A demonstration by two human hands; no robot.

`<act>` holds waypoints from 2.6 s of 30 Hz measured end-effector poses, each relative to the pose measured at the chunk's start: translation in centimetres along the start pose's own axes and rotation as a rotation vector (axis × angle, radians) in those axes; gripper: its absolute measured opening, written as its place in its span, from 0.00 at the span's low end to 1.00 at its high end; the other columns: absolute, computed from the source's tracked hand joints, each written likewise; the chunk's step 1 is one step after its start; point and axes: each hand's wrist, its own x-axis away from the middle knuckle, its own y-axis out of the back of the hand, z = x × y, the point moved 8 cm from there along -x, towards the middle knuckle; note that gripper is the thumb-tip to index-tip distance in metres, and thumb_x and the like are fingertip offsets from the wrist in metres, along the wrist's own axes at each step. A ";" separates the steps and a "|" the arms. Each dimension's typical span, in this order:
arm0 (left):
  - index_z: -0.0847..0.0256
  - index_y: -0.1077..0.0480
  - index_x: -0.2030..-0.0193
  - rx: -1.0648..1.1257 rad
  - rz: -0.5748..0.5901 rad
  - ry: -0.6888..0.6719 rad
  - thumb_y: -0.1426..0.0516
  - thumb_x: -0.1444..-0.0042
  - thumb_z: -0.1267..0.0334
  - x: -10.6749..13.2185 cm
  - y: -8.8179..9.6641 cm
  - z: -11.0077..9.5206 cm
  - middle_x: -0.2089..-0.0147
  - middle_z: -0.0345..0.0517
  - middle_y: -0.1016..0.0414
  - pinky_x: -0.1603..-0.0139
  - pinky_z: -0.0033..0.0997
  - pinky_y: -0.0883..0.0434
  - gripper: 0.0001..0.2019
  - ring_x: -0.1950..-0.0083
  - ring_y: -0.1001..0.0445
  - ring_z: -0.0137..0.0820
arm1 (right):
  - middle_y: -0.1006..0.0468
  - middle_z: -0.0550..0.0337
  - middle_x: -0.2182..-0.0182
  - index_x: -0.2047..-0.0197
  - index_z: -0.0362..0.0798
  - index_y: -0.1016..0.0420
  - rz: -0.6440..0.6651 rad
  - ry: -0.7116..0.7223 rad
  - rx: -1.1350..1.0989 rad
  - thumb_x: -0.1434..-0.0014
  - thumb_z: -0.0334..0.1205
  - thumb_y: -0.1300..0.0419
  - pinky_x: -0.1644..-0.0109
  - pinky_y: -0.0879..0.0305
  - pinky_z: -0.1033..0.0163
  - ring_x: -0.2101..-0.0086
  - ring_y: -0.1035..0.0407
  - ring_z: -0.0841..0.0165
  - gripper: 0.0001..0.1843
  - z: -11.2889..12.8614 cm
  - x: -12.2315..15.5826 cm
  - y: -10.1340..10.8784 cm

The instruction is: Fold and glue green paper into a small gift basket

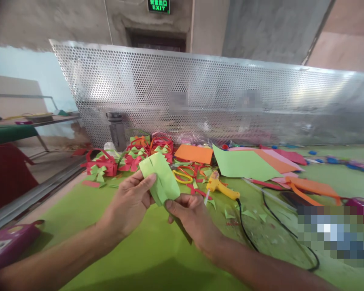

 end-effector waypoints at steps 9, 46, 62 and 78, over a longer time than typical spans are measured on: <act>0.65 0.28 0.63 -0.003 -0.025 0.038 0.39 0.51 0.66 -0.1 0.2 0.4 0.71 0.45 0.23 0.70 0.30 0.29 0.08 0.71 0.25 0.31 | 0.32 0.64 0.83 0.80 0.45 0.30 0.021 0.009 0.008 0.54 0.55 0.37 0.77 0.52 0.67 0.81 0.47 0.76 0.21 0.1 0.0 -0.4; 0.58 0.42 0.85 -1.088 0.354 -0.275 0.45 0.49 0.70 1.4 -3.0 -1.1 0.86 0.34 0.51 0.80 0.30 0.58 0.16 0.82 0.58 0.23 | 0.28 0.54 0.58 0.73 0.49 0.36 -0.191 0.834 0.682 0.42 0.34 0.45 0.46 0.42 0.50 0.50 0.37 0.61 0.07 9.8 3.6 1.8; 0.59 0.51 0.85 -1.308 0.322 -0.255 0.47 0.49 0.71 1.0 -2.4 -0.3 0.85 0.34 0.55 0.80 0.28 0.56 0.19 0.81 0.56 0.24 | 0.29 0.54 0.57 0.72 0.50 0.39 -0.225 0.861 0.741 0.44 0.36 0.41 0.46 0.43 0.49 0.51 0.37 0.60 0.09 9.5 3.4 1.9; 0.59 0.54 0.84 -1.256 0.354 -0.081 0.48 0.47 0.64 0.9 -2.1 1.1 0.82 0.33 0.58 0.81 0.26 0.56 0.19 0.80 0.58 0.22 | 0.27 0.56 0.60 0.73 0.49 0.39 -0.219 0.922 0.771 0.44 0.32 0.42 0.47 0.43 0.48 0.50 0.37 0.61 0.09 9.6 3.9 1.4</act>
